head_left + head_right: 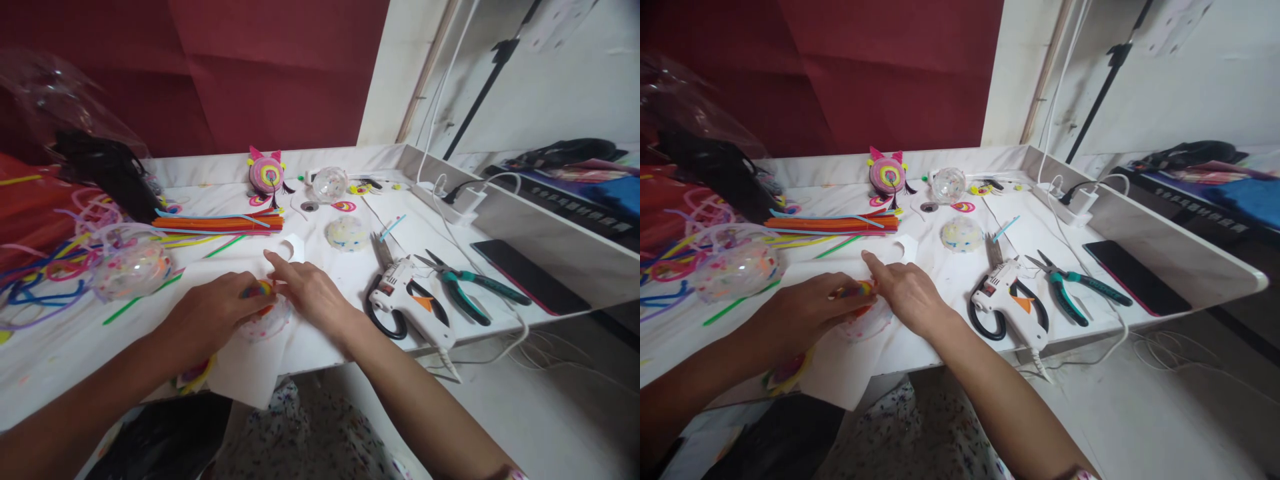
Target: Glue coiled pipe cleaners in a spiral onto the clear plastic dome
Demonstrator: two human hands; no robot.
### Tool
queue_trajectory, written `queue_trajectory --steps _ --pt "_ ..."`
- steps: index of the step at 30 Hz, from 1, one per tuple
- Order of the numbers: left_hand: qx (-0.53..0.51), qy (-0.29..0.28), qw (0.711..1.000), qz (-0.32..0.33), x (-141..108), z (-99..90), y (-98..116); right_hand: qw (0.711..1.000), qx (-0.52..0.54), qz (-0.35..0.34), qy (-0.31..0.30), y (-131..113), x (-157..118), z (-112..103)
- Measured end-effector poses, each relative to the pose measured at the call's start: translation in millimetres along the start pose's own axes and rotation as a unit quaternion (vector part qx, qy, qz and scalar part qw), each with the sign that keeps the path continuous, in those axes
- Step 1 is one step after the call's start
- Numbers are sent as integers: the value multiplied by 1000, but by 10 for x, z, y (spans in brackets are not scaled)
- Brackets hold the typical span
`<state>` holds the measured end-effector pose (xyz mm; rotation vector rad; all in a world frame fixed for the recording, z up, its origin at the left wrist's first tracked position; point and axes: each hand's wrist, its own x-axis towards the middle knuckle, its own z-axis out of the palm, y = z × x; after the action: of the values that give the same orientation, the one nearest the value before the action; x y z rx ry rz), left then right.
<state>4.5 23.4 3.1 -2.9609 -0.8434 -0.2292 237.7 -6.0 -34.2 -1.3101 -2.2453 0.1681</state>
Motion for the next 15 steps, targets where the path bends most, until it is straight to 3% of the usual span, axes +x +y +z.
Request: queue_trajectory --steps 6,15 --pt "-5 12 1000 -2 11 25 4 996 23 44 69 -79 -111 -47" --pt "-10 -16 1000 -5 29 9 4 994 81 54 48 -135 -48 -11"
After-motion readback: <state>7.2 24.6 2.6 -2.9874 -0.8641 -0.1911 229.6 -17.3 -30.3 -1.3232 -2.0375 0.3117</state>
